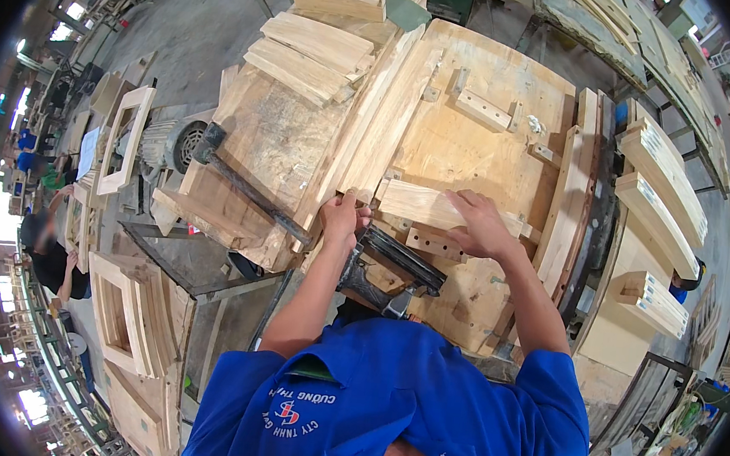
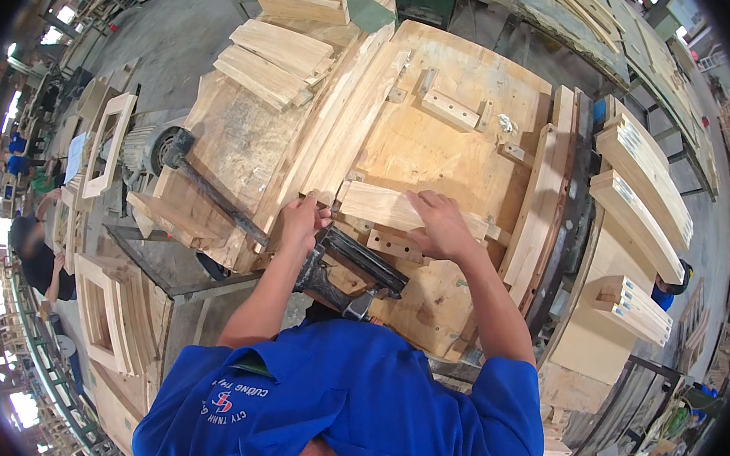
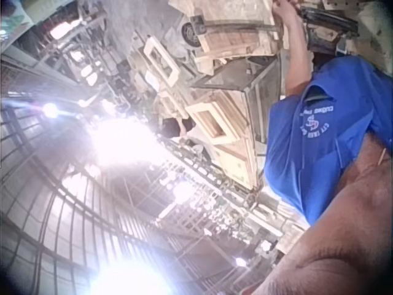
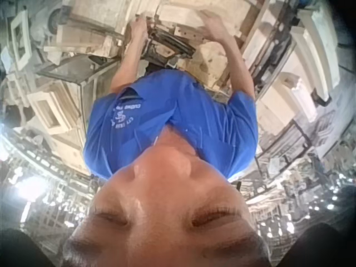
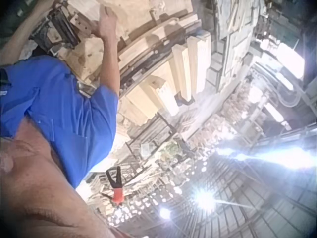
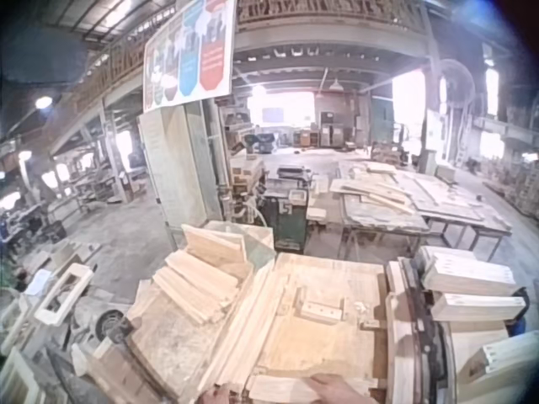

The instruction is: The person assembles wooden frames by aligning pre-drilled planks on a workbench and fastening them with a nail gun. They repeatedly pick up pieces, position them, and drive nails to secure the joints, then stack completed frames.

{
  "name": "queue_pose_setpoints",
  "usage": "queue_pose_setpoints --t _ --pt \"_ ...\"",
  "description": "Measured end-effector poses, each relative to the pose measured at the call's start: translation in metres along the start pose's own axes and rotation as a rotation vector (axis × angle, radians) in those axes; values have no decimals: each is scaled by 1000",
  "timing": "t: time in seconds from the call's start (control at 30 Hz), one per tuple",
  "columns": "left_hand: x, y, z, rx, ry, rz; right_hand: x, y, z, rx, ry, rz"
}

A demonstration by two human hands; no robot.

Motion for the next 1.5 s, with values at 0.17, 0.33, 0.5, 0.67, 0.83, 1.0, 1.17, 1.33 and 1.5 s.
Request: queue_pose_setpoints --t 0.17,0.33,0.5,0.67,0.83,1.0,1.17,1.33,1.5 --pt "1 12 -8 27 66 44 5 6 7 -18 11 -15" --pt "-5 11 -12 9 124 63 7 3 9 19 29 -50" --pt "-19 6 -18 -36 153 29 13 -3 3 21 35 -1" --pt "-18 1 -19 -23 151 19 13 -3 3 23 54 17" --pt "-15 6 -19 0 107 12 28 2 3 35 167 101" --pt "-9 5 -19 1 21 38 40 13 2 -48 173 154" --pt "-11 3 -15 -9 -17 -2 41 15 2 -88 125 162" --pt "-24 -3 -19 -33 -170 -47 23 35 -19 -19 -2 21" --pt "-30 -38 -18 23 -171 -32 -29 162 -54 -149 167 369"
Point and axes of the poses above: each hand's wrist, its own y-axis towards the middle knuckle, its own x-axis out of the palm, z = x × y, the point moved 2 cm from there along y, towards the middle knuckle, and after that the axes turned 11 degrees about y, right-handed, at the moved point
